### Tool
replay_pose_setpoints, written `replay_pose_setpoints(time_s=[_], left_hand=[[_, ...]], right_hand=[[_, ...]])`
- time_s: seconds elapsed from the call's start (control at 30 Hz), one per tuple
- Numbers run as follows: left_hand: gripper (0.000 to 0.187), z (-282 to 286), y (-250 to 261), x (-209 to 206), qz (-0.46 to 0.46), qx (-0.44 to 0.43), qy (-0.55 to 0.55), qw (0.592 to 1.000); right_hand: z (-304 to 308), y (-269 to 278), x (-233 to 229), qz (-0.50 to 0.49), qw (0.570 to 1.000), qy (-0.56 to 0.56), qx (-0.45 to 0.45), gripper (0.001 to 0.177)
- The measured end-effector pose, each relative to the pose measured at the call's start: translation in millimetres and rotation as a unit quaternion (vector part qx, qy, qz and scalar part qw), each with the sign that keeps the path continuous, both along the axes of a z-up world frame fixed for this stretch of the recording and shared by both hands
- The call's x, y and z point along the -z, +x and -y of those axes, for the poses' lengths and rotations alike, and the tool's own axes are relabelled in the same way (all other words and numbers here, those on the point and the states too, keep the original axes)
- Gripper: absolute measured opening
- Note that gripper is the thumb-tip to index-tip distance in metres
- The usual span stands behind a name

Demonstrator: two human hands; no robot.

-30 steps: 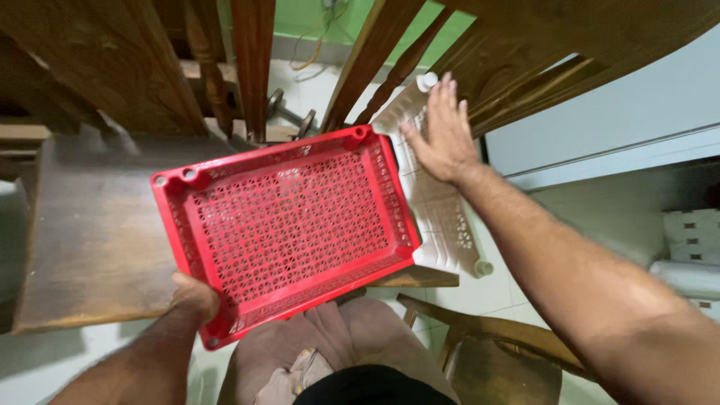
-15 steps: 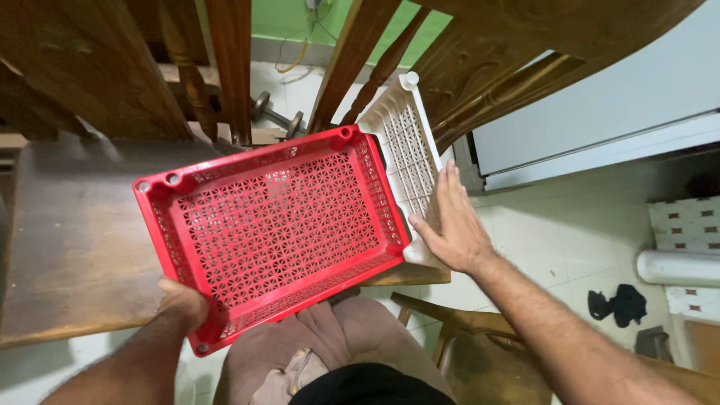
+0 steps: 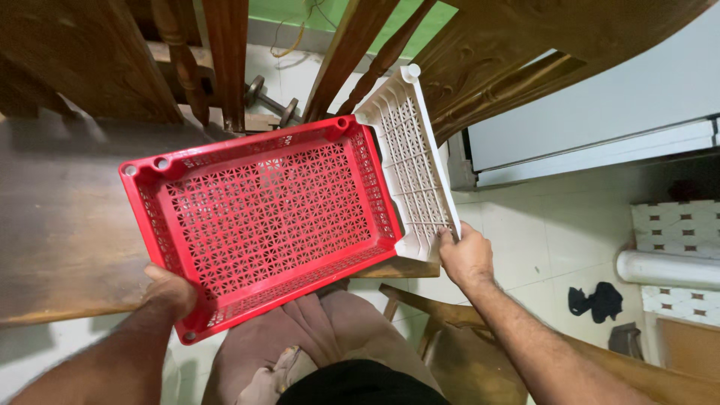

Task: The person assembles a red plastic crate by attaching white side panels to the base. They align and snap the panels into place, then unfold the crate to form a complete container.

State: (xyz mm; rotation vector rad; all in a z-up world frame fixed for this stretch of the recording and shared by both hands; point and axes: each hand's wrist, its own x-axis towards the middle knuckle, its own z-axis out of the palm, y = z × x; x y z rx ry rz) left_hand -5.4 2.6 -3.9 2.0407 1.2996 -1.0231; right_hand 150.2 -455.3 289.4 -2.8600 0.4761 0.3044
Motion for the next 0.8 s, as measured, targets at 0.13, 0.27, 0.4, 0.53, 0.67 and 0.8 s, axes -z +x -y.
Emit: replay_pose_setpoints(time_s=[0.13, 0.27, 0.4, 0.53, 0.67, 0.8], left_hand=[[0.089, -2, -1, -9, 0.027, 0.006, -0.01, 1.0], [0.082, 1, -2, -16, 0.036, -0.015, -0.014, 0.999], [0.089, 4, 2, -19, 0.006, -0.012, -0.011, 1.0], [0.089, 3, 5, -28, 0.027, -0.005, -0.008, 1.0], [0.09, 1, 7, -54, 0.085, -0.029, -0.016, 0.996], [0.091, 3, -8, -79, 0.16, -0.078, 0.018, 0.984]], right_hand=[[5, 2, 4, -0.003, 1.0, -0.026, -0.004, 0.031], [2, 1, 5, -0.009, 0.999, -0.032, 0.009, 0.031], [1, 1, 6, -0.011, 0.999, -0.049, -0.001, 0.032], [2, 2, 4, -0.016, 0.999, -0.038, -0.017, 0.035], [4, 3, 2, -0.019, 0.999, -0.025, -0.023, 0.041], [9, 4, 2, -0.043, 0.999, 0.025, -0.018, 0.051]])
